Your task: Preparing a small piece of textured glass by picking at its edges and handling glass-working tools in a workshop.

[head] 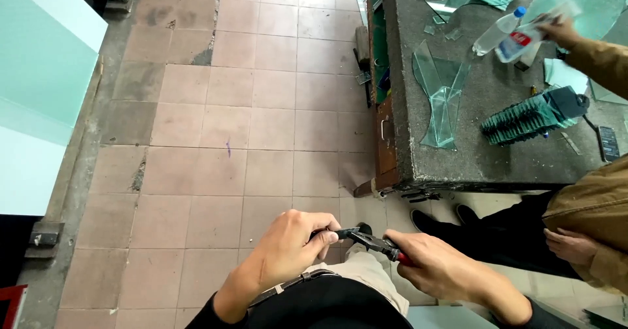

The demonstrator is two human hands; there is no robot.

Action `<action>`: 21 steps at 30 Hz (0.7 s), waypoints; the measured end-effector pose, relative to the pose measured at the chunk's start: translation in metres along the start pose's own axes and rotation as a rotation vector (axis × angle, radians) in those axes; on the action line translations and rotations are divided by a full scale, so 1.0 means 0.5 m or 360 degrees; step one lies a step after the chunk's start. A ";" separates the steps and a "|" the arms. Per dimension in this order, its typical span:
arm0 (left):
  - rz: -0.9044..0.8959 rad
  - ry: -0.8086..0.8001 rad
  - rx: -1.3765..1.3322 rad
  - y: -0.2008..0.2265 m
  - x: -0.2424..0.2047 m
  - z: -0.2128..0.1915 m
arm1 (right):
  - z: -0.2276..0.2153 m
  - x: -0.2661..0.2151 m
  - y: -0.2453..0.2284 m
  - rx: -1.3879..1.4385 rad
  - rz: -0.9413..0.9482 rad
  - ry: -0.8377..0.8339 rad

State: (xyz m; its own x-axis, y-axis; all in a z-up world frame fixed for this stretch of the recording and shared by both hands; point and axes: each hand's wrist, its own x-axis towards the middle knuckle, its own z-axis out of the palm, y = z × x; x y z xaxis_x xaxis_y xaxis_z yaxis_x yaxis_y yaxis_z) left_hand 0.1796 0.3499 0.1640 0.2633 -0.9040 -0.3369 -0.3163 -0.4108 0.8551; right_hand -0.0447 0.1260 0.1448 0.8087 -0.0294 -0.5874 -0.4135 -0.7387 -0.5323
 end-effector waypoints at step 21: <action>-0.0062 -0.0661 -0.0795 -0.226 0.020 0.090 | 0.131 0.070 0.039 0.0870 0.0063 -0.0574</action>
State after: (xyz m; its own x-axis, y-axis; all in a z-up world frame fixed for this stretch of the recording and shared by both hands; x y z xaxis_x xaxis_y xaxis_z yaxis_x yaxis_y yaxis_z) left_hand 0.1772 0.3819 0.0461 -0.1402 -0.9013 -0.4099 0.1745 -0.4300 0.8858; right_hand -0.0517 0.1547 0.0739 0.6369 0.2482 -0.7299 -0.6699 -0.2904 -0.6834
